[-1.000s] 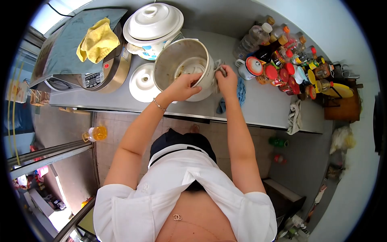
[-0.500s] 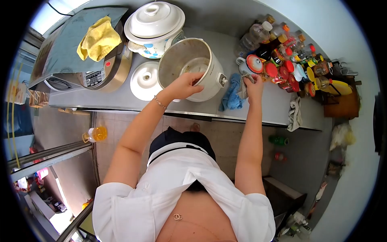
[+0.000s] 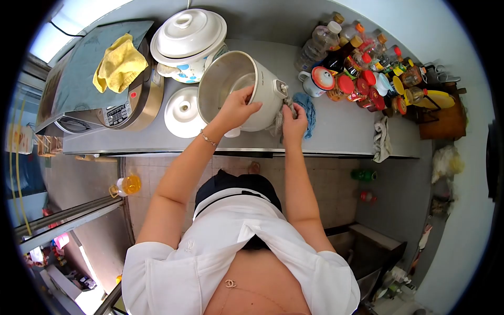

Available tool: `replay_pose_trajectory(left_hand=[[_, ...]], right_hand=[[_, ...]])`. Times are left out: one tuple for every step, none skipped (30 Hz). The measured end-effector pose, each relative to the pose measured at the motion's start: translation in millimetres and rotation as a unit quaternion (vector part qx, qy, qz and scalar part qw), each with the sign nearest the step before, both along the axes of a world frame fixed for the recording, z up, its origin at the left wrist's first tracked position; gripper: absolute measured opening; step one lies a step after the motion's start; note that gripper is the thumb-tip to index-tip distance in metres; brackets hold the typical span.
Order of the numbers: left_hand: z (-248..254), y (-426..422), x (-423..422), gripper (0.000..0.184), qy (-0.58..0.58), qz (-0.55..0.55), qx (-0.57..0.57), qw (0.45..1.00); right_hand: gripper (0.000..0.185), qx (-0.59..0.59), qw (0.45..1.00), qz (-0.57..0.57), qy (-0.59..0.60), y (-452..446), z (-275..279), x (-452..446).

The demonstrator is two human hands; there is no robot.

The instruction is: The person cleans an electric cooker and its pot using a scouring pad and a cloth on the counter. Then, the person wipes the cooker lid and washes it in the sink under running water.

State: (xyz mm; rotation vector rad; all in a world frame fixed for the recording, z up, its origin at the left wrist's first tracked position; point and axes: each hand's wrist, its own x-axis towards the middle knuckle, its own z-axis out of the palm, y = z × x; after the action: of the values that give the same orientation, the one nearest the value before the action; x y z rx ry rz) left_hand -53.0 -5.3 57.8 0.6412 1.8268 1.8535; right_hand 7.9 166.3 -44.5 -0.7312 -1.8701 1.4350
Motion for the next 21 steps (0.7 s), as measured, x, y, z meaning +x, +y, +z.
replay_pose_trajectory(left_hand=[[0, 3, 2, 0.036, -0.003, 0.012, -0.002, 1.0], [-1, 5, 3, 0.036, -0.008, 0.023, 0.0, 1.0], [-3, 7, 3, 0.036, -0.012, 0.034, 0.002, 0.999], [-5, 9, 4, 0.036, -0.016, 0.045, 0.005, 0.999], [-7, 12, 4, 0.037, -0.007, 0.041, 0.021, 0.999], [-8, 16, 5, 0.038, 0.0, 0.038, 0.037, 0.999], [-11, 18, 11, 0.039, 0.003, 0.036, 0.053, 0.998], [-13, 18, 18, 0.039, -0.01, 0.037, 0.049, 0.998], [-13, 19, 18, 0.039, -0.015, 0.04, 0.048, 0.998], [-11, 21, 17, 0.039, -0.019, 0.044, 0.049, 0.998], [-9, 21, 18, 0.039, -0.021, 0.051, 0.047, 0.997], [-6, 21, 20, 0.039, -0.026, 0.056, 0.044, 0.997], [-4, 21, 21, 0.04, -0.029, 0.061, 0.042, 0.997], [-3, 20, 22, 0.039, -0.043, 0.064, 0.054, 0.996], [-3, 19, 24, 0.039, -0.055, 0.068, 0.065, 0.994], [-3, 18, 21, 0.038, -0.065, 0.073, 0.078, 0.992], [-3, 17, 18, 0.037, -0.058, 0.066, 0.07, 0.994], [-4, 16, 18, 0.036, -0.056, 0.058, 0.061, 0.995], [-4, 16, 18, 0.034, -0.05, 0.051, 0.054, 0.996], [-1, 16, 16, 0.034, -0.056, 0.056, 0.063, 0.995], [3, 15, 13, 0.034, -0.057, 0.067, 0.074, 0.993]], right_hand=[[0.02, 0.025, 1.0, -0.005, 0.008, -9, 9, -2], [0.019, 0.049, 0.999, -0.01, 0.017, -16, 19, -5], [0.019, 0.074, 0.997, -0.015, 0.027, -23, 31, -9], [0.017, 0.143, 0.989, 0.007, 0.026, -30, 39, -11], [0.017, 0.166, 0.985, 0.013, 0.034, -36, 48, -13], [0.017, 0.19, 0.981, 0.021, 0.041, -42, 64, -15], [0.017, 0.212, 0.976, 0.031, 0.044, -46, 71, -12], [0.017, 0.178, 0.983, 0.016, 0.036, -39, 67, -17], [0.017, 0.151, 0.988, 0.01, 0.036, -37, 64, -16], [0.017, 0.125, 0.991, 0.005, 0.038, -35, 62, -16], [0.018, 0.1, 0.994, 0.0, 0.037, -32, 58, -15], [0.018, 0.065, 0.998, -0.016, 0.01, -24, 42, -15], [0.019, 0.029, 0.999, -0.033, -0.015, -14, 19, -17], [0.019, -0.008, 0.998, -0.051, -0.04, -9, 7, -19], [0.02, 0.017, 0.999, -0.026, -0.027, -10, 13, -19], [0.02, 0.044, 0.999, 0.0, -0.012, -14, 30, -20], [0.021, 0.068, 0.997, 0.025, -0.004, -19, 47, -16], [0.022, 0.095, 0.994, 0.047, 0.026, -28, 65, -16], [0.021, 0.065, 0.998, 0.023, -0.002, -24, 53, -13], [0.021, 0.036, 0.999, 0.0, -0.024, -16, 35, -15], [0.02, 0.008, 0.999, -0.017, -0.04, -12, 36, -24]])
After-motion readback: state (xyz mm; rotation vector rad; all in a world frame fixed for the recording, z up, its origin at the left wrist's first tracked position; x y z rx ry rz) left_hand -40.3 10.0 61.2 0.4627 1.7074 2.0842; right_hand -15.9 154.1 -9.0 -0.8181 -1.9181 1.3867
